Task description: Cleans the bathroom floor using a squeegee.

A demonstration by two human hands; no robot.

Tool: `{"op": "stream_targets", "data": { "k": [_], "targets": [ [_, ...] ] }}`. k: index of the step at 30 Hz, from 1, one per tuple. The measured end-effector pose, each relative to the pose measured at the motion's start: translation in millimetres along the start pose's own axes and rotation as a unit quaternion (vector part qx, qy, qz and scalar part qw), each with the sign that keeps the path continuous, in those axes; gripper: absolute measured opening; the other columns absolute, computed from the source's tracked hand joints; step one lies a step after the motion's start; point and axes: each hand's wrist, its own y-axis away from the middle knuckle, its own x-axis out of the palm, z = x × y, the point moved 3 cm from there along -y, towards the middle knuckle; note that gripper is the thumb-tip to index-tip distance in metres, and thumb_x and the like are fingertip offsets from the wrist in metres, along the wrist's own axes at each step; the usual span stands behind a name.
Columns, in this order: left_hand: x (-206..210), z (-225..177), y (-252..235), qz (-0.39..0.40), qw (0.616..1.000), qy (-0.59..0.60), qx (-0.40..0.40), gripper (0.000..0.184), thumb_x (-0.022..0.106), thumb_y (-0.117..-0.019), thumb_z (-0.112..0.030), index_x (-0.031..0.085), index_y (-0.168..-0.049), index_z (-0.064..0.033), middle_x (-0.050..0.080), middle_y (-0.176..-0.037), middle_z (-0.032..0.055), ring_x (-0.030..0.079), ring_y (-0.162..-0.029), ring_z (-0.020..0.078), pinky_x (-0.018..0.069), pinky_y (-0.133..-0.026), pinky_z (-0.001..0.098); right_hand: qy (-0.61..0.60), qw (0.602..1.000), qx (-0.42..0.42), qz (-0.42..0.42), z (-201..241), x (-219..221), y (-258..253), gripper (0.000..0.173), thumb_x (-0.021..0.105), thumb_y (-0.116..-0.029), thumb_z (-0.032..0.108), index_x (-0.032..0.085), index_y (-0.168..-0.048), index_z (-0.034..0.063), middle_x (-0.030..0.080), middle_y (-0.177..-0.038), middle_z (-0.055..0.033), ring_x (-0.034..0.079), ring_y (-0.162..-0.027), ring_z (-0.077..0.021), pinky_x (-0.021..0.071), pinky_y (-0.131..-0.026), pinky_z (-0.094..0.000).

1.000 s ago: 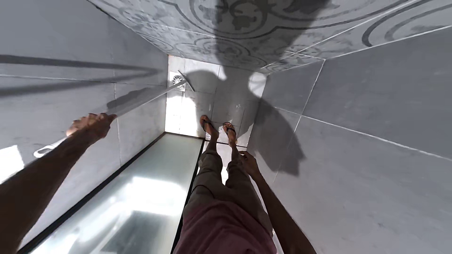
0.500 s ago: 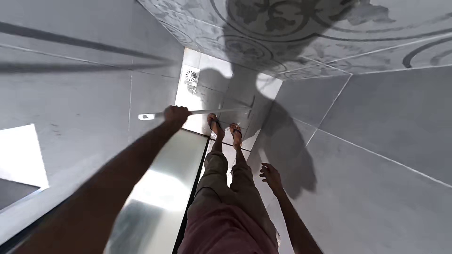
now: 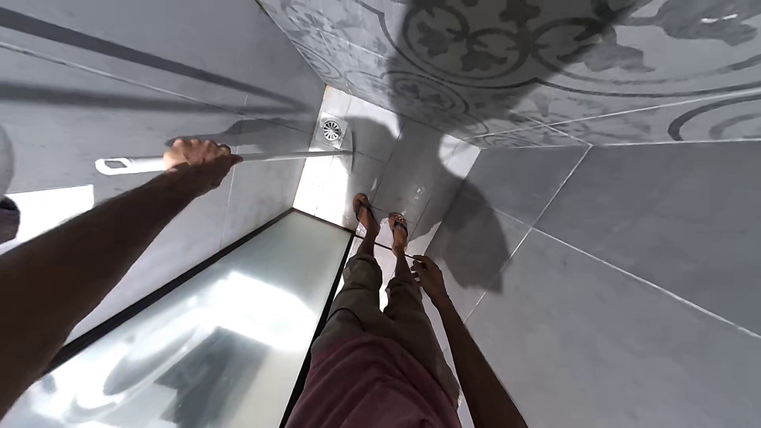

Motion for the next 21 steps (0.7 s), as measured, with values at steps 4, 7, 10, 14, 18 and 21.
{"op": "stream_targets", "data": {
  "k": [4, 7, 10, 14, 18, 21],
  "targets": [
    [9.7, -41.6, 6.5, -0.023, 0.992, 0.115, 0.055, 0.024, 0.057, -0.1038, -0.024, 0.065, -0.117, -0.0047, 0.067, -0.099, 0.0292, 0.066, -0.094, 0.0527, 0.0514, -0.072, 0.0694, 0.034, 0.999, 0.003, -0.002, -15.9, -8.8, 2.7, 0.036, 0.049, -0.1092, 0.028, 0.06, -0.138, 0.0096, 0.072, -0.11, -0.0141, 0.074, -0.088, -0.0245, 0.0624, -0.074, -0.0446],
    [17.1, -109.0, -21.7, 0.015, 0.98, 0.177, 0.089, 0.034, 0.061, -0.0978, -0.011, 0.064, -0.131, -0.0125, 0.067, -0.118, 0.0248, 0.064, -0.107, 0.0495, 0.052, -0.077, 0.0691, 0.058, 0.998, 0.04, -0.003, -35.3, -23.5, 10.9, 0.037, 0.05, -0.1089, 0.028, 0.058, -0.14, 0.0084, 0.071, -0.114, -0.0164, 0.073, -0.091, -0.0281, 0.0627, -0.075, -0.0487],
    [43.0, -137.6, -56.3, 0.031, 0.977, 0.202, 0.066, 0.025, 0.062, -0.0988, -0.014, 0.064, -0.122, -0.0027, 0.066, -0.116, 0.0268, 0.065, -0.105, 0.0485, 0.0536, -0.078, 0.0663, 0.027, 0.996, 0.069, -0.04, -42.4, -40.0, 17.4, 0.036, 0.05, -0.1094, 0.026, 0.057, -0.14, 0.0077, 0.071, -0.113, -0.0169, 0.073, -0.09, -0.029, 0.0618, -0.071, -0.0487],
    [111.9, -82.0, -43.4, 0.048, 0.972, 0.231, -0.001, 0.029, 0.06, -0.0998, -0.01, 0.061, -0.128, -0.0043, 0.064, -0.118, 0.0292, 0.063, -0.106, 0.053, 0.0519, -0.079, 0.0695, 0.054, 0.993, 0.096, -0.051, -56.1, -54.5, 21.4, 0.035, 0.049, -0.1102, 0.026, 0.058, -0.139, 0.008, 0.071, -0.109, -0.0172, 0.073, -0.086, -0.0286, 0.061, -0.068, -0.0475],
    [164.8, -33.6, -30.7, 0.088, 0.95, 0.29, -0.074, 0.04, 0.066, -0.0935, -0.005, 0.061, -0.133, -0.0099, 0.064, -0.119, 0.0319, 0.061, -0.109, 0.0557, 0.0503, -0.077, 0.073, 0.077, 0.992, 0.092, -0.039, -43.2, -47.4, 8.8, 0.035, 0.05, -0.1096, 0.026, 0.058, -0.138, 0.0078, 0.071, -0.11, -0.0171, 0.073, -0.088, -0.0292, 0.061, -0.07, -0.0481],
    [194.3, -56.6, -6.3, 0.105, 0.929, 0.351, -0.051, 0.046, 0.063, -0.0964, -0.006, 0.057, -0.142, -0.0105, 0.061, -0.13, 0.0285, 0.057, -0.118, 0.0546, 0.0487, -0.084, 0.0743, 0.078, 0.994, 0.069, -0.025, -13.7, -26.8, 6.3, 0.035, 0.05, -0.1098, 0.026, 0.058, -0.139, 0.0074, 0.071, -0.111, -0.0168, 0.073, -0.089, -0.0284, 0.0614, -0.071, -0.0474]
  ]
}}
